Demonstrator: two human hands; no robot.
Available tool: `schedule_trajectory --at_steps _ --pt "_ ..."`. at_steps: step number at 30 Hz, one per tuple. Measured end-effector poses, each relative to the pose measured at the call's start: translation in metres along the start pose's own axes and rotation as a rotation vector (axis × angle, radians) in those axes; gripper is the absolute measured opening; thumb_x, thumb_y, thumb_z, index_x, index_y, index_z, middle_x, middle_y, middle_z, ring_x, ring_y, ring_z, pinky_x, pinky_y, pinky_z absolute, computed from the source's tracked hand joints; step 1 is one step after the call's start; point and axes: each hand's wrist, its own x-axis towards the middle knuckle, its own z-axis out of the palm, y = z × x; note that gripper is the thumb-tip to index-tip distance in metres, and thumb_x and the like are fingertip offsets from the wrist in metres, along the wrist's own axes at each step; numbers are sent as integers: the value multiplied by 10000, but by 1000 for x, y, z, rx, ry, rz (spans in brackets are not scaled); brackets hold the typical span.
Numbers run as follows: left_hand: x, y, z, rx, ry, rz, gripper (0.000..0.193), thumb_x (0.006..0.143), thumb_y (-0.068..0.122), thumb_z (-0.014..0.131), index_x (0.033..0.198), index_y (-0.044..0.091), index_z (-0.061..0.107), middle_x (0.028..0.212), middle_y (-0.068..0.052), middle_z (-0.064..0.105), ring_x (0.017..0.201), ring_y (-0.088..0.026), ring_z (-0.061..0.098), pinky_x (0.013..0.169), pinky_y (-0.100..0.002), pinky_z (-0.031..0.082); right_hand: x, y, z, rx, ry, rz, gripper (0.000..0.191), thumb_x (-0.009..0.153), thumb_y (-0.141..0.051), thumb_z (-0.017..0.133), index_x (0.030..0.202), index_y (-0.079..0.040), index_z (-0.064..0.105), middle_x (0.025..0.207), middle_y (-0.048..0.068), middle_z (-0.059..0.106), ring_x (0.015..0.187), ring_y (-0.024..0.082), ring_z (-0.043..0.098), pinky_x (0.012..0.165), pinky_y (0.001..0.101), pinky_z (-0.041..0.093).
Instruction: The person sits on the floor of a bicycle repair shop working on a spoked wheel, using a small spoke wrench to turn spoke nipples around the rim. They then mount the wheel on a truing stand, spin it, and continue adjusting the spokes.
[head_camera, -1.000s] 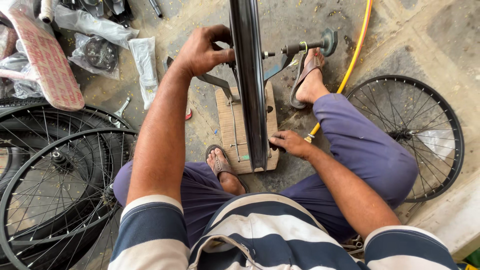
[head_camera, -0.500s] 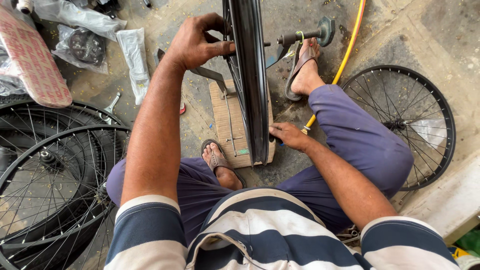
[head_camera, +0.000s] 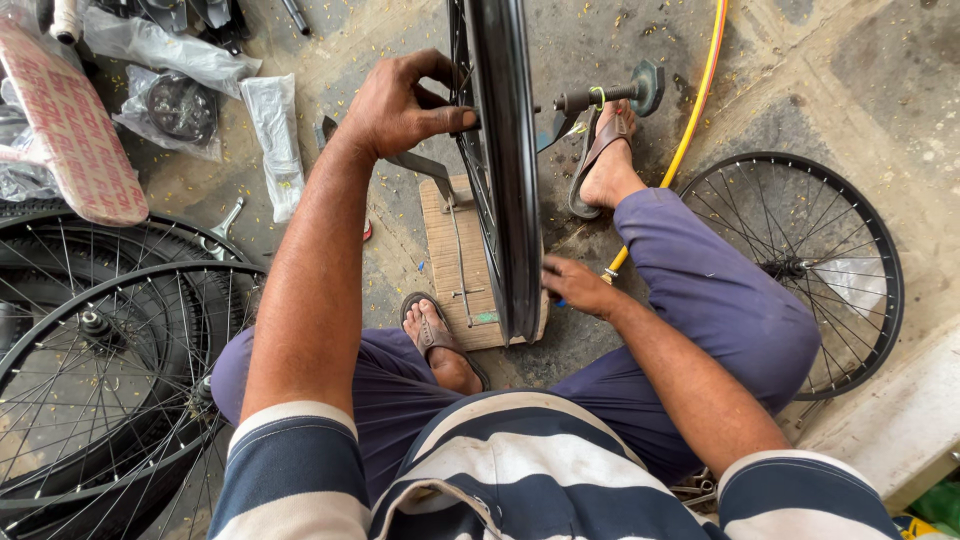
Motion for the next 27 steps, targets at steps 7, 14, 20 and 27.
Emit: schedule_trajectory --at_steps 7,14,20,27 --pt "-1 3 -1 -20 -3 5 646 752 481 919 1185 47 716 1094 -129 766 999 -306 776 854 -417 625 3 7 -3 -184 41 -104 537 935 -325 728 1348 -15 582 1215 117 678 1103 180 628 951 333 525" --pt "-1 4 -1 -68 -11 0 557 744 379 899 1139 32 714 1088 -124 765 1015 -292 780 843 -404 631 6 13 -6 -165 42 -111 315 946 -315 652 1157 -85 610 1034 51 652 980 173 617 860 332 525" --pt "-1 1 1 -103 -17 -6 551 737 327 872 1161 21 697 1121 -127 758 1039 -301 779 858 -407 638 -7 -9 -23 -336 50 -158 435 816 -246 748 1170 -101 541 1071 119 640 991 206 630 842 350 542" --pt "1 1 3 -84 -25 -26 591 719 315 887 1188 13 692 1132 -138 755 1049 -308 769 879 -417 630 -19 -106 -164 -66 562 -654 601 885 -178 842 1347 -70 473 1293 104 579 1169 194 619 1015 348 551"
